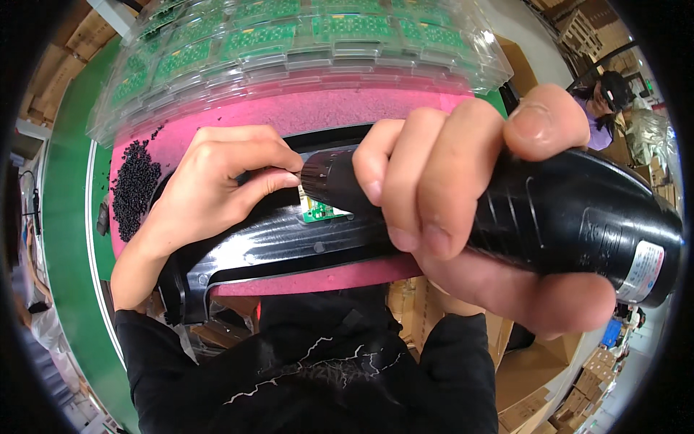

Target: Assembling a circuit board into a plastic housing using an electric screwdriver.

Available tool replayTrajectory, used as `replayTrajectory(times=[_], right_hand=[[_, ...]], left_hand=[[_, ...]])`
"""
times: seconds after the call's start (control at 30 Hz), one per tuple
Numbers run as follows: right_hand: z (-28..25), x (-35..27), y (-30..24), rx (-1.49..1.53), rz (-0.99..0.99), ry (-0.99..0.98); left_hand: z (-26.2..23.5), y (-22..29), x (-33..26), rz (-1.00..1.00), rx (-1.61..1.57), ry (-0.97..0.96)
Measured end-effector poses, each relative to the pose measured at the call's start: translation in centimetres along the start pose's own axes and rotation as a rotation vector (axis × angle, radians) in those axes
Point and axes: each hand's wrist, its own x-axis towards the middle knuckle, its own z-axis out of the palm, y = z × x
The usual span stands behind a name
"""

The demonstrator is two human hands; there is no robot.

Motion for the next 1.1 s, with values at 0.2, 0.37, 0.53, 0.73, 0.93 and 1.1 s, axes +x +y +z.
replayTrajectory(times=[0.2,0.37,0.53,0.73,0.93,1.1], right_hand=[[-0.8,0.4,-0.8,-0.053,0.028,-0.148],[-1.9,1.0,-1.6,-0.109,0.098,-0.243],[-3.7,0.5,-0.9,-0.224,0.163,0.044],[-3.9,0.7,-0.1,-0.293,0.256,0.106],[-4.2,0.6,0.6,-0.329,0.269,0.105],[-4.4,0.4,1.0,-0.288,0.272,0.081]], left_hand=[[0.1,0.1,0.4,0.027,-0.01,-0.035],[0.0,0.0,0.2,0.001,-0.007,0.018],[0.2,-0.8,-0.3,0.042,0.022,-0.088],[0.3,-0.5,-0.8,-0.018,0.125,-0.269],[0.6,-0.9,-1.1,-0.033,0.167,-0.321],[0.3,-0.3,-0.9,-0.056,0.219,-0.36]])
